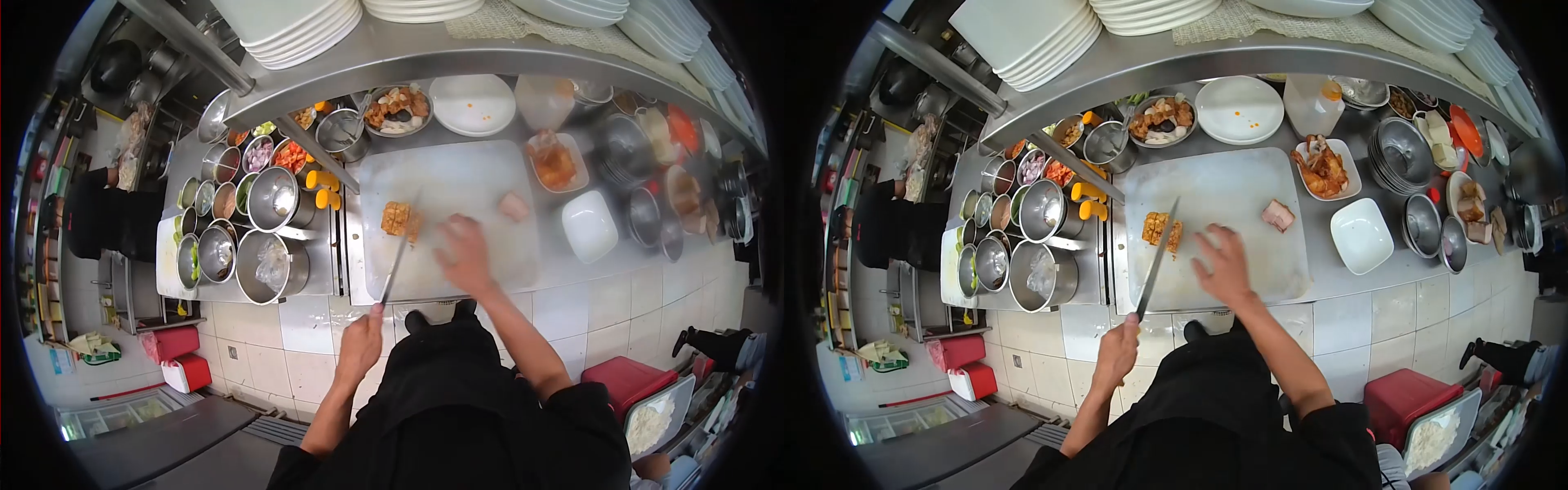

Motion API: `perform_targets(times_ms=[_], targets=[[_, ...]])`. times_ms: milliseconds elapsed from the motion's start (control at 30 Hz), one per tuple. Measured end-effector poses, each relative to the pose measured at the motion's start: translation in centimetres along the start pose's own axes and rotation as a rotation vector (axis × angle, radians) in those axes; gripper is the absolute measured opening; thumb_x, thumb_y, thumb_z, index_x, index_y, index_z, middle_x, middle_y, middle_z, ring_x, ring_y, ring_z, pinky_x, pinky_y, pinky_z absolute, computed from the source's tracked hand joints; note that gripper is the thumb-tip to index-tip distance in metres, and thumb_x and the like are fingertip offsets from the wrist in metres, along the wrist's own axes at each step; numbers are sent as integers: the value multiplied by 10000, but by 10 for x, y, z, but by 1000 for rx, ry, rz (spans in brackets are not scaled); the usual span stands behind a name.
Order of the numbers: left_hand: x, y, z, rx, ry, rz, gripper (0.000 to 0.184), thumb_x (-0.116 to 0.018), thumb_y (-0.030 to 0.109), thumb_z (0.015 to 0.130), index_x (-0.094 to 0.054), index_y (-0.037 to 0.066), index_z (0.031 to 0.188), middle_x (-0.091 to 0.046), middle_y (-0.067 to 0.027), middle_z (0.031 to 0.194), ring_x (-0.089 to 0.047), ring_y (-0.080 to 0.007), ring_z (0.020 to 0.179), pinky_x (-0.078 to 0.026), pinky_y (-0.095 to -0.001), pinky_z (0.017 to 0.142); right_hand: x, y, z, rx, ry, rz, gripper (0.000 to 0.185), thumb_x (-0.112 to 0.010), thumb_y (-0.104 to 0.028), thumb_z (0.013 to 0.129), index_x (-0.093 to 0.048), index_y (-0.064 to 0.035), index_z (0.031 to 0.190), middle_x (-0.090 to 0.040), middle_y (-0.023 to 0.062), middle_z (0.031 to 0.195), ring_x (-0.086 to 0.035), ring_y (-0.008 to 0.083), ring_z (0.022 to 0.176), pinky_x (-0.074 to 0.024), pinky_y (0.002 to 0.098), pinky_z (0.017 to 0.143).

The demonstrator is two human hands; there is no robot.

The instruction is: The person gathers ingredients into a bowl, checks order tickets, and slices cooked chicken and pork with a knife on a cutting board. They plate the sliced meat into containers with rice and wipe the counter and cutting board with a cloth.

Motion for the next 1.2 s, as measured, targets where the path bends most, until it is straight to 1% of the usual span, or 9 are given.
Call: perform_targets(times_ms=[133, 400, 500, 600, 700, 833, 933, 1100, 1200], targets=[[7, -27, -10, 89, 19, 16, 738, -336, 532, 1018, -613, -105, 769, -603, -364, 781, -586, -547, 826, -453, -544, 756, -46, -18, 3, -13, -170, -67, 549, -728, -164, 739, -575, -139, 1265, -460, 156, 1312, -438, 365, 1195, -392, 485, 963], [3, -31, -12, 69, 63, -42, 722, -352, 537, 1014, -607, -95, 772, -607, -365, 782, -582, -555, 841, -458, -551, 752, -34, 11, 4, -292, 61, -125, 636, -832, -268, 640, -525, -81, 1165, -479, 159, 1264, -452, 357, 1153, -387, 461, 959], [0, -38, -9, 60, 69, -3, 761, -344, 597, 996, -642, -81, 819, -627, -245, 695, -621, -401, 682, -483, -458, 687, -63, 20, 18, -317, -26, -158, 616, -817, -242, 633, -533, -77, 1154, -481, 154, 1263, -455, 355, 1146, -399, 454, 954], [-1, -40, -11, 48, 87, -9, 756, -344, 589, 1002, -620, -80, 783, -602, -218, 656, -598, -356, 636, -473, -447, 652, -79, 44, 15, -343, -283, -196, 639, -785, -205, 633, -531, -79, 1206, -472, 151, 1265, -453, 356, 1142, -417, 443, 929], [-3, -39, -16, 34, 77, -47, 741, -348, 581, 1007, -605, -72, 771, -557, -166, 611, -551, -277, 590, -454, -415, 603, -56, 30, -7, 26, -417, -138, 646, -759, -148, 622, -538, -76, 1224, -502, 138, 1212, -449, 363, 1153, -422, 450, 947], [-24, -40, -17, 29, 21, -81, 710, -362, 575, 1008, -607, -55, 791, -529, -103, 596, -505, -192, 577, -431, -372, 567, 10, 30, -24, -250, -74, 48, 614, -749, -91, 611, -550, -52, 1191, -558, 140, 1118, -455, 383, 1170, -410, 461, 1015], [-51, -34, -9, -2, -42, -97, 710, -365, 576, 1008, -605, -55, 787, -524, -94, 598, -495, -175, 577, -430, -367, 568, -11, 43, -38, -250, -158, 100, 625, -748, -87, 618, -540, -42, 1205, -558, 170, 1113, -493, 379, 1126, -438, 444, 986], [-68, 10, 4, -63, -90, 19, 706, -351, 531, 1019, -609, -87, 796, -601, -335, 731, -599, -515, 745, -465, -503, 697, -8, 35, -37, -252, -134, 167, 522, -741, -99, 628, -552, -40, 1111, -565, 172, 1061, -540, 374, 1042, -475, 439, 902], [-73, 30, 12, -131, -56, 5, 666, -379, 480, 1026, -583, -87, 742, -582, -376, 732, -576, -564, 780, -453, -570, 693, -11, 39, -40, -306, -118, 179, 478, -743, -92, 619, -553, -39, 1055, -575, 161, 1023, -553, 368, 1005, -487, 435, 859]])
Point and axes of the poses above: each hand's wrist, its own z-axis towards the middle knuckle, its own x-axis out of the back of the hand, y = z × x, the point moved 10 cm from there along z, towards the middle knuckle
